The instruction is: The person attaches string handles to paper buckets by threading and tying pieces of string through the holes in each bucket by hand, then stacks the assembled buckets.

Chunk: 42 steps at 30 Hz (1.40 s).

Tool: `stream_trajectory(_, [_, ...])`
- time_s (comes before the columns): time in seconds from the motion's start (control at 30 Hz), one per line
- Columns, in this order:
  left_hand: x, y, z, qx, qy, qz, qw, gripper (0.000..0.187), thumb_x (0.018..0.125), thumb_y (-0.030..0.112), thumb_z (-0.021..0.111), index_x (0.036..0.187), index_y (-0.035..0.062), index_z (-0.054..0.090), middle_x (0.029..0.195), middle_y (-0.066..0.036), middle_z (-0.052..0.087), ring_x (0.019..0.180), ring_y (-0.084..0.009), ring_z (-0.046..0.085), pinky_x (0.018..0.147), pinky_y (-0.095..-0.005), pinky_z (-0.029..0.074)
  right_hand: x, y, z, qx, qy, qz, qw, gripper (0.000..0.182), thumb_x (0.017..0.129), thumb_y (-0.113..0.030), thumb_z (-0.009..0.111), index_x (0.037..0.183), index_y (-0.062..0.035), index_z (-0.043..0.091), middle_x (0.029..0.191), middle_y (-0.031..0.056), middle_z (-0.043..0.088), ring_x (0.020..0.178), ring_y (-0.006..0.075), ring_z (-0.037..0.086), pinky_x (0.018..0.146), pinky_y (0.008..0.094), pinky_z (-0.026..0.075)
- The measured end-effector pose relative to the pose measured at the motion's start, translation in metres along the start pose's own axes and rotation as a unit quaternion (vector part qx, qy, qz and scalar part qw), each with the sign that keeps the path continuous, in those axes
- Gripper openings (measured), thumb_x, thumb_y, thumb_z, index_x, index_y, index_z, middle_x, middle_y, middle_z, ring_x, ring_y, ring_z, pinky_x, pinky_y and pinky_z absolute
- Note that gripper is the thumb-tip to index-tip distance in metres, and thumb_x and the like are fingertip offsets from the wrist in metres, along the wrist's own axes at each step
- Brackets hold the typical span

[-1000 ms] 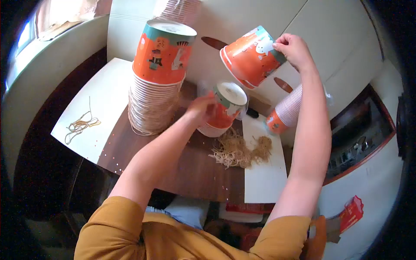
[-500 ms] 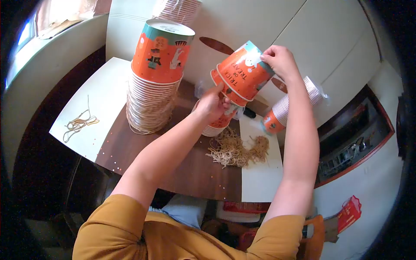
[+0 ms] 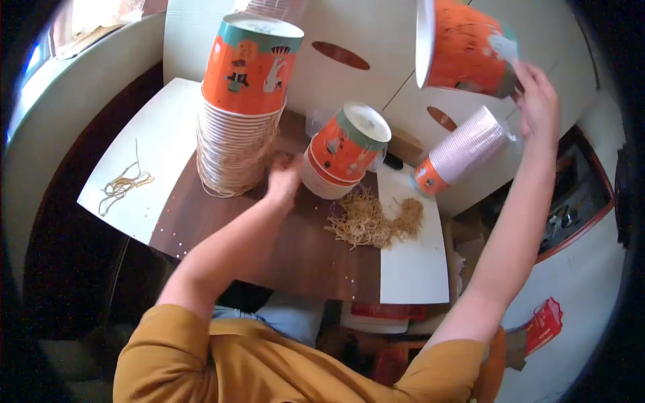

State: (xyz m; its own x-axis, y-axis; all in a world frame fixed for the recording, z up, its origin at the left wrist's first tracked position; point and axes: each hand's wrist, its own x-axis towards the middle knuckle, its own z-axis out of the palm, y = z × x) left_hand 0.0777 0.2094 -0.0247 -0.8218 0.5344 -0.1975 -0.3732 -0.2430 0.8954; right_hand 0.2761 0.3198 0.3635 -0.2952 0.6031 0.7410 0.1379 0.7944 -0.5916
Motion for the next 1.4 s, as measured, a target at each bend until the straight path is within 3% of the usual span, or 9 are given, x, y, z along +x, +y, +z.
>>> stream_trajectory(0.13, [-0.02,0.036,-0.087,0.238,0.051,0.425,0.872,0.045,0.077,0.016,0.073,0.112,-0.0009,0.052,0.099,-0.013,0.057,0.092,-0.0228,0.054,0.083,-0.0352,0.045,-0.094,0.082,-0.022,0.325,-0.059,0.206,0.921,0.023,0.087,-0.022,0.064,0.105,-0.0067,0.061,0.096,0.0041,0.064,0.086,0.0153,0.061,0.078,0.0309,0.05])
stream_trajectory(0.47, [0.039,0.083,-0.148,0.393,0.081,0.405,0.822,0.041,0.076,0.018,0.076,0.108,0.0031,0.054,0.104,-0.012,0.054,0.085,-0.0245,0.057,0.078,-0.0354,0.049,-0.399,0.177,0.148,0.636,-0.165,0.558,0.508,0.038,0.094,-0.016,0.053,0.127,0.0001,0.048,0.127,0.0114,0.053,0.122,0.023,0.047,0.099,0.0385,0.044])
stream_trajectory(0.57, [0.05,0.088,-0.153,0.422,0.083,0.363,0.827,0.045,0.081,0.018,0.073,0.118,0.0025,0.053,0.107,-0.01,0.055,0.084,-0.0173,0.058,0.075,-0.0309,0.049,-0.392,0.151,0.157,0.496,-0.16,0.605,0.602,0.033,0.097,-0.022,0.044,0.123,-0.0038,0.053,0.116,0.0082,0.058,0.106,0.0237,0.056,0.092,0.0433,0.049])
stream_trajectory(0.7, [-0.008,0.091,-0.147,0.295,-0.179,0.303,0.888,0.048,0.084,0.023,0.07,0.123,0.002,0.052,0.115,-0.006,0.055,0.093,-0.0143,0.056,0.079,-0.0296,0.048,-0.365,0.151,0.135,0.179,-0.306,0.572,0.74,0.027,0.096,-0.016,0.047,0.116,-0.0029,0.059,0.096,0.0089,0.064,0.083,0.0227,0.063,0.076,0.0415,0.055])
stream_trajectory(0.77, [-0.061,0.103,-0.127,0.364,-0.238,0.284,0.855,0.058,0.077,0.029,0.073,0.125,0.0046,0.053,0.122,-0.011,0.053,0.111,-0.0218,0.05,0.088,-0.0346,0.045,-0.342,0.167,0.105,-0.17,-0.414,0.199,0.872,0.018,0.087,-0.012,0.055,0.094,0.0007,0.067,0.079,0.0197,0.067,0.071,0.0316,0.066,0.065,0.0434,0.053])
stream_trajectory(0.83, [-0.081,0.106,-0.12,0.435,-0.261,0.263,0.821,0.059,0.075,0.031,0.074,0.125,0.0044,0.055,0.136,-0.014,0.043,0.109,-0.0252,0.053,0.09,-0.0379,0.045,-0.304,0.161,0.095,-0.294,-0.339,0.138,0.883,0.015,0.08,-0.011,0.059,0.087,-0.002,0.068,0.083,0.0225,0.065,0.078,0.04,0.063,0.072,0.0473,0.051])
stream_trajectory(0.9, [-0.071,0.098,-0.124,0.497,-0.273,0.419,0.709,0.059,0.074,0.03,0.074,0.123,0.0037,0.055,0.137,-0.015,0.041,0.106,-0.0256,0.055,0.088,-0.0372,0.047,-0.282,0.179,0.096,-0.245,-0.357,0.033,0.901,0.014,0.077,-0.01,0.062,0.086,-0.0047,0.07,0.087,0.0193,0.065,0.083,0.0366,0.063,0.077,0.0449,0.05])
stream_trajectory(1.17, [-0.098,0.109,-0.097,0.416,-0.315,0.235,0.82,0.047,0.074,0.011,0.068,0.118,0.0023,0.056,0.119,-0.011,0.051,0.083,-0.0157,0.055,0.071,-0.029,0.047,-0.268,0.227,0.137,-0.46,-0.531,-0.005,0.711,0.023,0.079,-0.023,0.055,0.087,-0.0103,0.073,0.095,0.0156,0.067,0.096,0.0339,0.062,0.087,0.0418,0.047])
stream_trajectory(1.4, [-0.084,0.126,-0.108,0.453,-0.23,0.186,0.841,0.047,0.068,-0.008,0.05,0.114,-0.0007,0.057,0.1,-0.01,0.061,0.063,-0.0086,0.056,0.055,-0.0238,0.045,-0.202,0.206,0.056,-0.057,-0.322,0.235,0.915,0.017,0.087,-0.02,0.063,0.086,-0.0041,0.069,0.085,0.0034,0.069,0.076,0.0129,0.063,0.074,0.0297,0.05])
